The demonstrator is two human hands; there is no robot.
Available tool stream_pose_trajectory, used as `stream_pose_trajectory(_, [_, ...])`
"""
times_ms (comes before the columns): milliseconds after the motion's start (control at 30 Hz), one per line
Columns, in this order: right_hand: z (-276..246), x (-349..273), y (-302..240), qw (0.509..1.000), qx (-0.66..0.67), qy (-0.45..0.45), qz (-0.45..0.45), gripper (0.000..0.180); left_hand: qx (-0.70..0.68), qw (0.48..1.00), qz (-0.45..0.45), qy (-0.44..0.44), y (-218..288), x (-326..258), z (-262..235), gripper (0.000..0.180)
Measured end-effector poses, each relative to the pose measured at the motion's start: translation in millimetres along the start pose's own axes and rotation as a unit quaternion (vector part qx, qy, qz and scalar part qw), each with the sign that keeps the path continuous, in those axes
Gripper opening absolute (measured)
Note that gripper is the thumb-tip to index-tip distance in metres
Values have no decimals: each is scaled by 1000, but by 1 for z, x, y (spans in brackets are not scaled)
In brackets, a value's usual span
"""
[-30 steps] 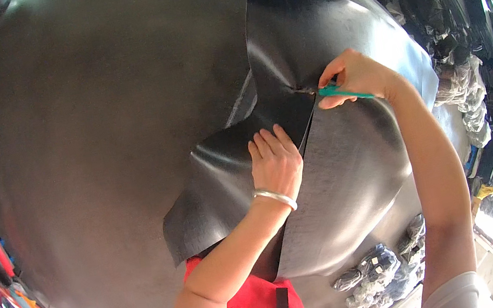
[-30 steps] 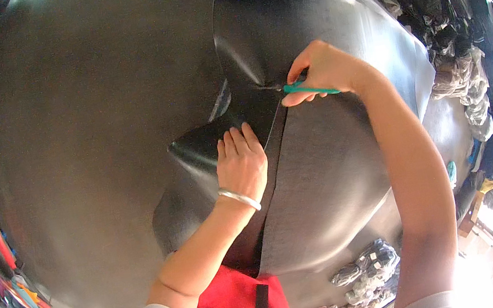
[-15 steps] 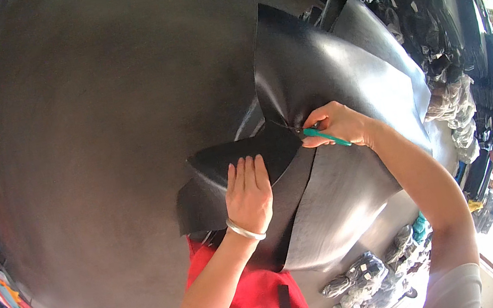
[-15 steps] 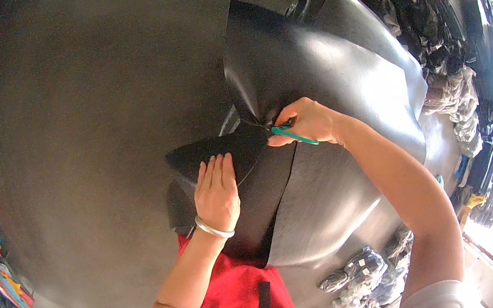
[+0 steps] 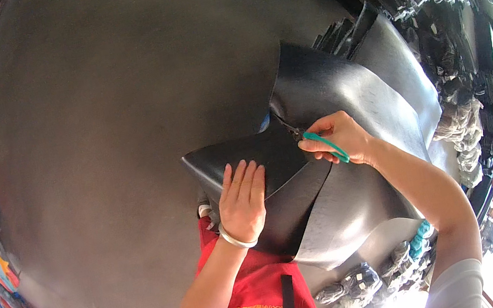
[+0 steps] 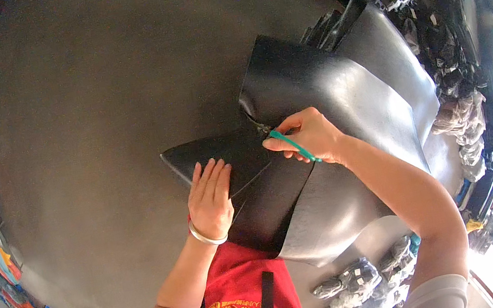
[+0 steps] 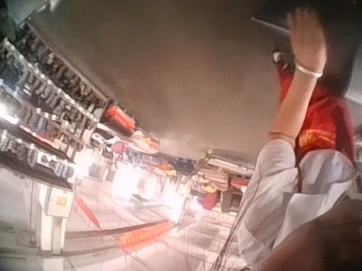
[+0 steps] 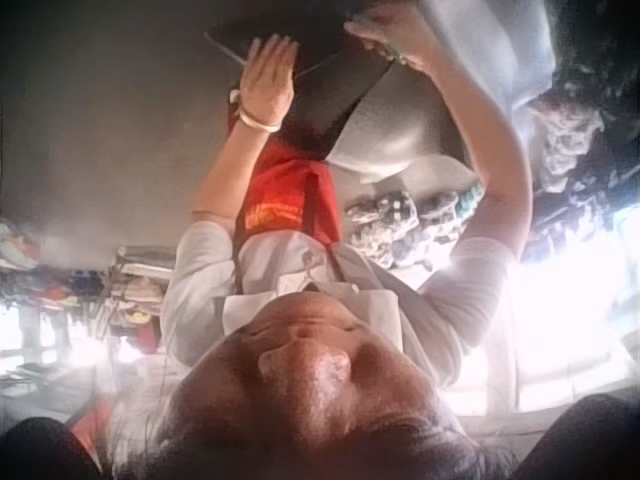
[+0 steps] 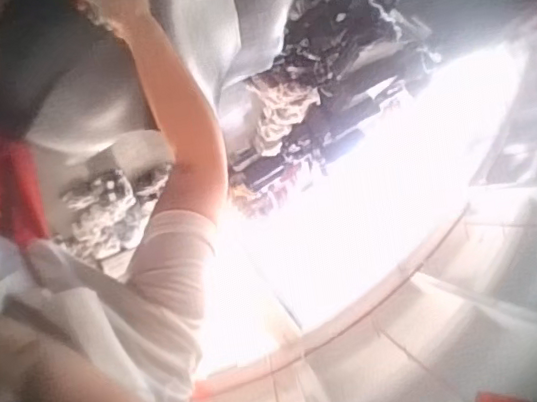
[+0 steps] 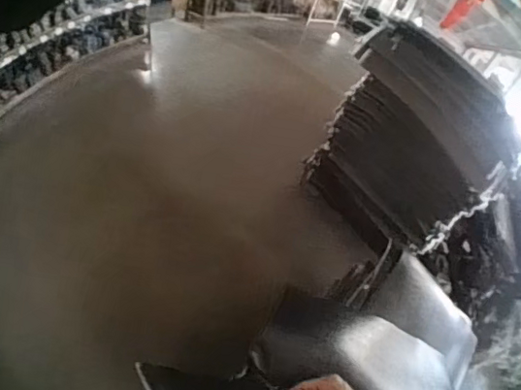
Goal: The person cuts a large sheet of black material with scissors, then carries it to a press machine. They place the material on the press bed, align it, and operate the press to cut out multiple shapes. The person removes the cut pieces and the remaining sheet, then repeats the process with a new sheet.
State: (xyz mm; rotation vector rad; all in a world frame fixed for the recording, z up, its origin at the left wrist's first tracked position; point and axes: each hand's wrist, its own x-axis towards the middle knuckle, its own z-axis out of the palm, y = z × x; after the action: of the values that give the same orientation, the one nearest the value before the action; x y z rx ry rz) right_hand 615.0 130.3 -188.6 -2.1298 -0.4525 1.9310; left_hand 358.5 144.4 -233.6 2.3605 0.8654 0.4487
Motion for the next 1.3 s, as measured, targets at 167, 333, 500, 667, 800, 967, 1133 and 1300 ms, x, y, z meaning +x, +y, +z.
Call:
stream_pose_trajectory(167, [14,-4,-4,998,42,-9,-54,40,20,1000,-5,20,-7,-9,-16,24])
stream_pose_trajectory(333, [30,-8,1,997,65,5,-30,43,4,998,31,54,-4,-20,-36,23])
stream_pose_trajectory(500, [46,-30,-9,987,138,63,-58,35,-36,995,53,72,-11,-39,-69,29])
stream_pose_trajectory(667, [46,-47,-16,943,224,128,-212,40,-200,924,-104,308,6,-71,-110,27])
stream_pose_trajectory(800, [85,-83,34,947,228,80,-212,29,-515,570,-273,579,-23,-114,-181,42])
stream_pose_trajectory(967, [135,-125,109,966,227,15,-125,21,-658,333,-247,629,-23,-247,-277,42])
stream_pose_trajectory(1133, [147,-140,148,988,148,18,-36,25,-582,366,-137,713,9,-369,-346,42])
stream_pose_trajectory(1300, [184,-153,140,991,134,-10,-3,24,-493,357,-98,787,15,-489,-428,42])
